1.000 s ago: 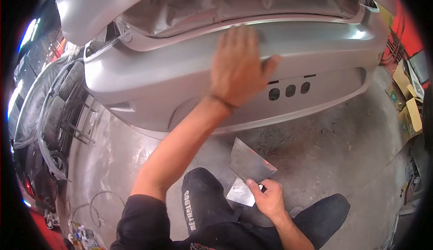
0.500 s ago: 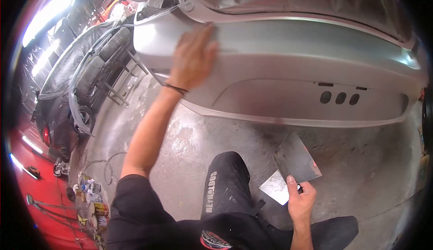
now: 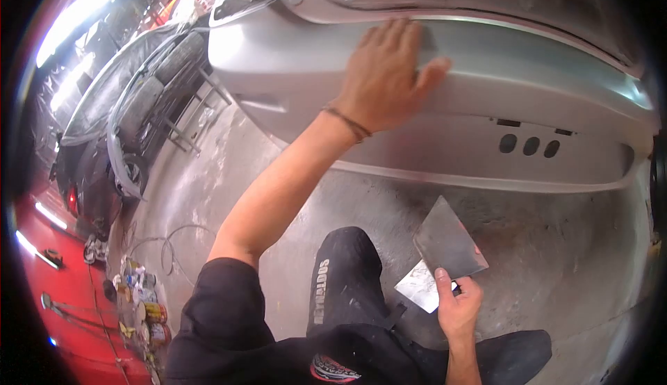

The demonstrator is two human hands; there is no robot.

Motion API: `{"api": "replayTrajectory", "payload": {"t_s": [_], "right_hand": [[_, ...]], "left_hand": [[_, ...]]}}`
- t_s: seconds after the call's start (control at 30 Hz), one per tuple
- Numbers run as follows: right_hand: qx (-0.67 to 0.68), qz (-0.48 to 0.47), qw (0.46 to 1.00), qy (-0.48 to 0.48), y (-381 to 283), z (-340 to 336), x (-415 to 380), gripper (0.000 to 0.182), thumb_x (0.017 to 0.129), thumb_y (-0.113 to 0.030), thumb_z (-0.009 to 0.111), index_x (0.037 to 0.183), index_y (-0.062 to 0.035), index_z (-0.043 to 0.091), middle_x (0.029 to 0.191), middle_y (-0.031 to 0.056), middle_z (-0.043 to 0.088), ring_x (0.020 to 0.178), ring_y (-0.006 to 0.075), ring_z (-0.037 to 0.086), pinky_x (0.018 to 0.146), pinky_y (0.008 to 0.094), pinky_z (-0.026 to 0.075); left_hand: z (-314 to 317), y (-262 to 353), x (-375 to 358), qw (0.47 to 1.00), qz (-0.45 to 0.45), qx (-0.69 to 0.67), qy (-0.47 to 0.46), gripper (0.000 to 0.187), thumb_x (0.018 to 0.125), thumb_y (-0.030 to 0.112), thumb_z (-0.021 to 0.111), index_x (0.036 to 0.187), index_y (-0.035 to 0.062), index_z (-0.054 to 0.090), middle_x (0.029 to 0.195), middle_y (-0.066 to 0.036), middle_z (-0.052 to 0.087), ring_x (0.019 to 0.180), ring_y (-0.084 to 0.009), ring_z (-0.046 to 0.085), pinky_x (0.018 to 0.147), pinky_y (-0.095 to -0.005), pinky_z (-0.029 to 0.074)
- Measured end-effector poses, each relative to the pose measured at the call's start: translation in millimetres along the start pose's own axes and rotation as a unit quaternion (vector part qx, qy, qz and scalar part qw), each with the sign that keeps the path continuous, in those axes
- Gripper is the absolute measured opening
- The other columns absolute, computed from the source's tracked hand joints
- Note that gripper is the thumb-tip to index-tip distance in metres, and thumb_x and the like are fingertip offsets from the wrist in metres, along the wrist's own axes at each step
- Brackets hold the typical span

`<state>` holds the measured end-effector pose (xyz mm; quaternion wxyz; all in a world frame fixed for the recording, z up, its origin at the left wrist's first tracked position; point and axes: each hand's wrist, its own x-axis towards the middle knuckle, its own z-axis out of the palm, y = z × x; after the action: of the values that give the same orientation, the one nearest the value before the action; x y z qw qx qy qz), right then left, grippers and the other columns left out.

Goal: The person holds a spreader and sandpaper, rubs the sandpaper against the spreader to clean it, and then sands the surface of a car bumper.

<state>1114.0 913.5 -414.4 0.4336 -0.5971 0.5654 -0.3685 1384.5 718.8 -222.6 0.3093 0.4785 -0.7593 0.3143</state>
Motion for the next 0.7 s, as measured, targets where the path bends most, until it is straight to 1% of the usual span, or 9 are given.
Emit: {"api": "replayTrajectory", "payload": {"t_s": [0.03, 0.13, 0.23, 0.33, 0.37, 0.4, 0.53, 0.63, 0.7], "right_hand": [[-0.004, 0.011, 1.000, -0.004, 3, 1, 1, 0.028, 0.096, -0.019, 0.080, 0.093, 0.0083, 0.076, 0.090, 0.0242, 0.076, 0.080, 0.0328, 0.072, 0.075, 0.0429, 0.052], [0.067, -0.018, 0.997, 0.037, 9, 7, 3, 0.026, 0.097, -0.018, 0.079, 0.093, 0.0078, 0.076, 0.091, 0.0220, 0.076, 0.081, 0.0291, 0.070, 0.075, 0.0416, 0.052], [0.041, -0.037, 0.998, 0.036, 11, 3, -1, 0.026, 0.098, -0.017, 0.078, 0.094, 0.0079, 0.076, 0.091, 0.0204, 0.076, 0.080, 0.0267, 0.068, 0.075, 0.0400, 0.051], [0.081, -0.042, 0.995, 0.048, 7, 9, -2, 0.027, 0.098, -0.017, 0.078, 0.093, 0.0087, 0.075, 0.087, 0.0198, 0.075, 0.078, 0.0264, 0.067, 0.073, 0.0391, 0.049], [0.072, -0.024, 0.996, 0.035, 10, 9, -2, 0.027, 0.098, -0.017, 0.078, 0.093, 0.0088, 0.075, 0.086, 0.0193, 0.074, 0.078, 0.0258, 0.066, 0.073, 0.0391, 0.049], [0.063, -0.009, 0.998, 0.024, 19, 7, 0, 0.027, 0.098, -0.018, 0.078, 0.093, 0.0089, 0.075, 0.085, 0.0189, 0.074, 0.077, 0.0252, 0.065, 0.072, 0.0392, 0.049], [0.031, 0.005, 0.999, 0.014, 27, 7, 8, 0.028, 0.098, -0.018, 0.079, 0.092, 0.0085, 0.075, 0.083, 0.0175, 0.073, 0.074, 0.0234, 0.062, 0.070, 0.0393, 0.047], [0.028, 0.003, 0.999, 0.022, 26, 3, 3, 0.027, 0.098, -0.018, 0.079, 0.092, 0.0082, 0.075, 0.084, 0.0178, 0.073, 0.074, 0.0233, 0.062, 0.071, 0.0394, 0.048], [0.023, 0.008, 0.999, 0.023, 17, 3, 1, 0.025, 0.098, -0.017, 0.078, 0.094, 0.0083, 0.075, 0.086, 0.0184, 0.074, 0.077, 0.0240, 0.065, 0.072, 0.0392, 0.049]], "left_hand": [[2, -1, -2, 1.000, 0.011, -0.014, 0.003, 0.060, 0.111, 0.047, 0.051, 0.142, -0.0032, 0.058, 0.145, -0.026, 0.063, 0.138, -0.0450, 0.056, 0.119, -0.0514, 0.041], [0, -28, -22, 1.000, 0.019, 0.003, 0.024, 0.056, 0.110, 0.046, 0.051, 0.141, 0.0001, 0.061, 0.146, -0.024, 0.063, 0.139, -0.0425, 0.056, 0.118, -0.0505, 0.042], [-16, -70, -47, 0.997, -0.022, 0.072, 0.036, 0.052, 0.110, 0.043, 0.051, 0.140, 0.0031, 0.064, 0.146, -0.022, 0.064, 0.139, -0.0407, 0.057, 0.117, -0.0494, 0.043], [-24, -75, -37, 0.991, -0.072, 0.109, 0.010, 0.048, 0.110, 0.040, 0.051, 0.135, 0.0024, 0.066, 0.142, -0.021, 0.067, 0.132, -0.0415, 0.062, 0.113, -0.0499, 0.046], [-21, -73, -32, 0.989, -0.089, 0.120, 0.001, 0.047, 0.110, 0.039, 0.051, 0.135, 0.0019, 0.066, 0.141, -0.022, 0.067, 0.131, -0.0418, 0.063, 0.113, -0.0502, 0.047], [-9, -67, -26, 0.986, -0.084, 0.141, -0.010, 0.053, 0.109, 0.044, 0.051, 0.132, -0.0025, 0.066, 0.139, -0.025, 0.068, 0.130, -0.0427, 0.064, 0.113, -0.0503, 0.047], [22, 4, -5, 0.994, -0.033, 0.079, 0.068, 0.071, 0.107, 0.055, 0.053, 0.135, -0.0096, 0.062, 0.140, -0.031, 0.065, 0.136, -0.0445, 0.061, 0.118, -0.0521, 0.044], [19, 30, 12, 0.998, -0.002, -0.012, 0.069, 0.071, 0.107, 0.055, 0.053, 0.137, -0.0084, 0.063, 0.142, -0.030, 0.065, 0.136, -0.0439, 0.060, 0.118, -0.0539, 0.044], [15, 19, 8, 0.997, 0.003, -0.028, 0.070, 0.067, 0.108, 0.053, 0.053, 0.136, -0.0069, 0.064, 0.141, -0.028, 0.066, 0.136, -0.0433, 0.061, 0.117, -0.0534, 0.044]]}}
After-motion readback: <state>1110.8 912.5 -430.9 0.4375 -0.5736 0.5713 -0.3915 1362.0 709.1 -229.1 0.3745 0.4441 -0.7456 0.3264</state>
